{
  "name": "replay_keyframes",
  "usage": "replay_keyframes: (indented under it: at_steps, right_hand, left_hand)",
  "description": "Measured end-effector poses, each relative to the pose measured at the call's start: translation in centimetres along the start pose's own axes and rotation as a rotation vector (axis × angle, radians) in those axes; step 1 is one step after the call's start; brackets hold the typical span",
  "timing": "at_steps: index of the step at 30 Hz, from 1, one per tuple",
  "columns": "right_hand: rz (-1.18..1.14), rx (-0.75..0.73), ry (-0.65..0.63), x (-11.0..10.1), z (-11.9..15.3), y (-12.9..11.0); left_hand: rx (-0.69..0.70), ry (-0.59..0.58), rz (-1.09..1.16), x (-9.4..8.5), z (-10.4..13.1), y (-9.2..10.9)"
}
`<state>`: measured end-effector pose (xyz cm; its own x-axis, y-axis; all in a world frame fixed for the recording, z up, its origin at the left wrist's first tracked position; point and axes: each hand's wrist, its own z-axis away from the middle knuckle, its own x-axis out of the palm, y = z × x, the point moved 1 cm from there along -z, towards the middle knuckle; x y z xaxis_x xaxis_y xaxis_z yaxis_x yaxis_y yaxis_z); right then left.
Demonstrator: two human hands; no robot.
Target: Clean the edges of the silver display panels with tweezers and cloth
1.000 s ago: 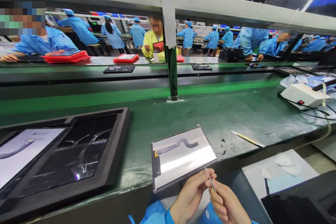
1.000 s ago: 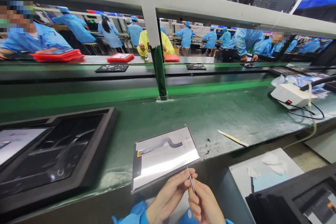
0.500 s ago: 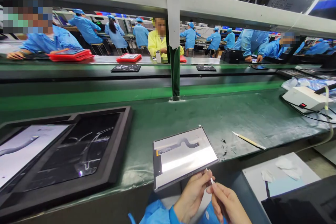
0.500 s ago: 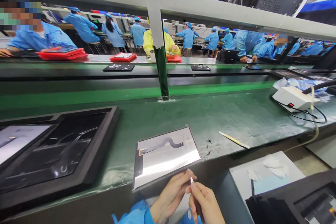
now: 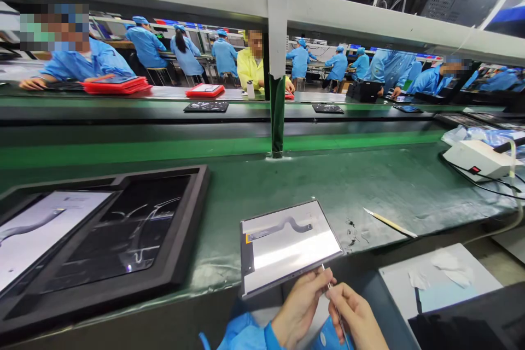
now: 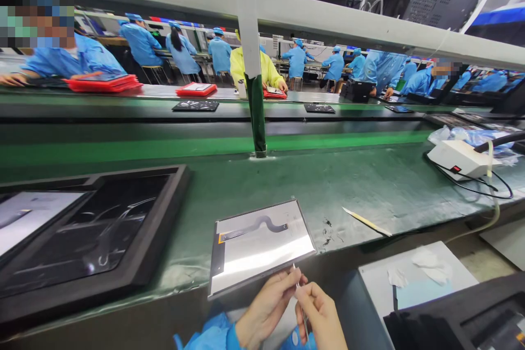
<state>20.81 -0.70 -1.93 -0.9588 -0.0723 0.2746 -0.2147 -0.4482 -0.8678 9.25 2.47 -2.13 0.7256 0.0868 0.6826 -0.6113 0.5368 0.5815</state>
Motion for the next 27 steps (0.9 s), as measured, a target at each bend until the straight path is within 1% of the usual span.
replay_keyframes:
  at_steps: [3, 7, 11, 15, 18, 24, 27]
  right_hand:
    - [-0.069, 0.042, -0.036, 0.0, 0.0, 0.0]
    - [-0.137, 0.099, -0.068, 0.7, 0.0, -0.1]
    - [-0.077, 0.027, -0.043, 1.0, 0.1, 0.1]
    - [-0.033, -0.031, 0.014, 0.5, 0.1, 0.3]
    - [-0.014, -0.034, 0.005, 0.1, -0.1, 0.3]
    - [-0.101, 0.073, -0.053, 0.5, -0.1, 0.0]
    - [-0.088, 0.094, -0.07, 0.8, 0.3, -0.1]
  left_hand:
    - [-0.006, -0.031, 0.011, 0.0, 0.6, 0.6]
    - [-0.021, -0.059, 0.022, -0.4, 1.1, 1.1]
    - [-0.015, -0.037, 0.045, -0.7, 0.3, 0.4]
    - [0.002, -0.004, 0.047, -0.7, -0.6, -0.5]
    - [0.007, 0.013, 0.041, -0.5, -0.5, -0.5]
    - [-0.016, -0.045, 0.028, -0.2, 1.1, 0.8]
    - [-0.016, -0.044, 0.026, -0.3, 1.2, 0.9]
